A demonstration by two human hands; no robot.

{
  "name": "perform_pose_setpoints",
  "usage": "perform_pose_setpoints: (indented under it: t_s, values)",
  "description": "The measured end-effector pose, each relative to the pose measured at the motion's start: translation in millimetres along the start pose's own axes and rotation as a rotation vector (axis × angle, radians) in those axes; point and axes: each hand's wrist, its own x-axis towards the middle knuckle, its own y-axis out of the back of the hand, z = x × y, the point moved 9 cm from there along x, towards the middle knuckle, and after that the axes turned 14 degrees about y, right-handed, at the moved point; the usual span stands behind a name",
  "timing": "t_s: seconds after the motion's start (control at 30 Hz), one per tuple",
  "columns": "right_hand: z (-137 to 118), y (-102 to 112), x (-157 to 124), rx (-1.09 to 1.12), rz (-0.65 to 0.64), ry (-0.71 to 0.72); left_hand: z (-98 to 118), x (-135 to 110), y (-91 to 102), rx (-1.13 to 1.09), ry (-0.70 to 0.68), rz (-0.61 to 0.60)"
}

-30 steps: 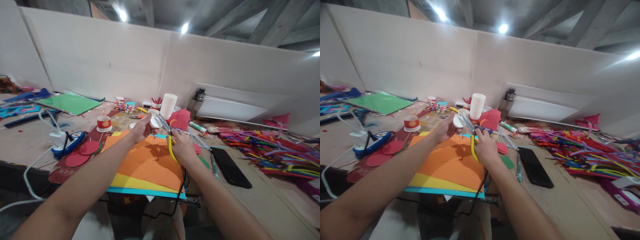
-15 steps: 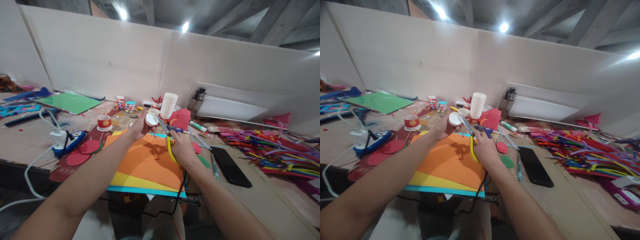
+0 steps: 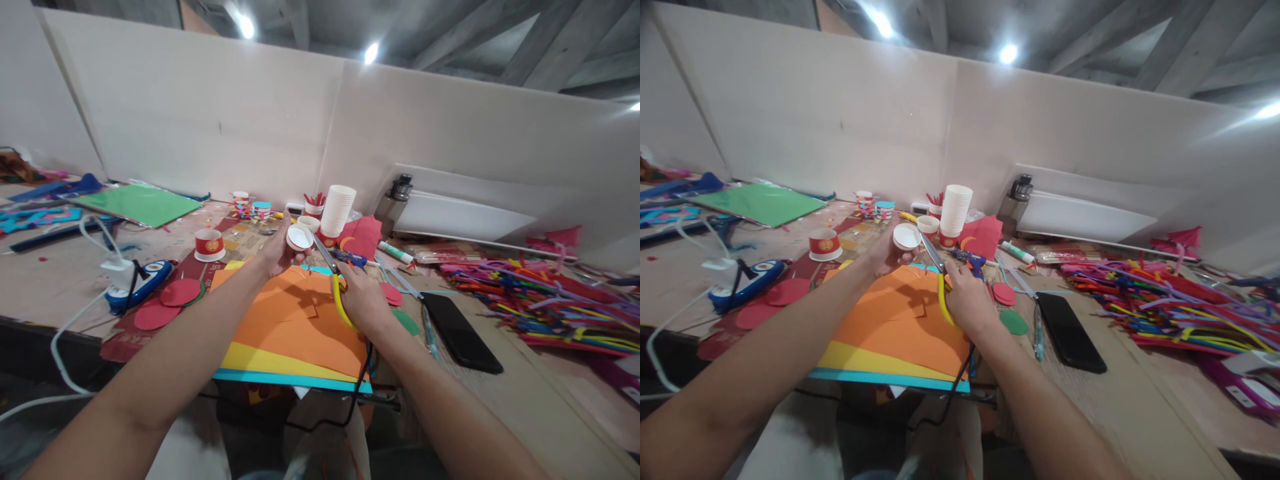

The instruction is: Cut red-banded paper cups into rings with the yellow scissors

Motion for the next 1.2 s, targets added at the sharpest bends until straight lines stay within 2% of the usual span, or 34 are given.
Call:
perform_pose_setpoints:
  t_s: [0.17, 0.33, 0.43, 0.5, 0.8, 1.2]
  values:
    - [12.4, 6.6, 2.7, 0.224, 0.163, -0.046, 4.3, 1.3, -2.3, -0.138, -0.059, -0.027]
    - [15.7, 15.2, 3.8, 0.279, 0.211, -0.077, 13.6, -2.9, -1.2, -0.227, -0.211, -0.017]
    - [13.0, 14.1, 2.5, 0.302, 0.194, -0.089, 17.0, -8.4, -6.6, -0.188, -0.308, -0.047]
    - [10.4, 12.6, 1.7, 0.295, 0.177, -0.093, 16.2, -10.7, -7.2, -0.157, -0.346, -0.026]
    - [5.5, 8.5, -0.1, 0.148, 0.095, -0.143, 14.9, -11.9, -8.5, 0.001, -0.451, 0.094]
    - [6.8, 4.7, 0.7, 0.09, 0.036, -0.187, 17.2, -13.6, -14.8, 0.188, -0.644, 0.114]
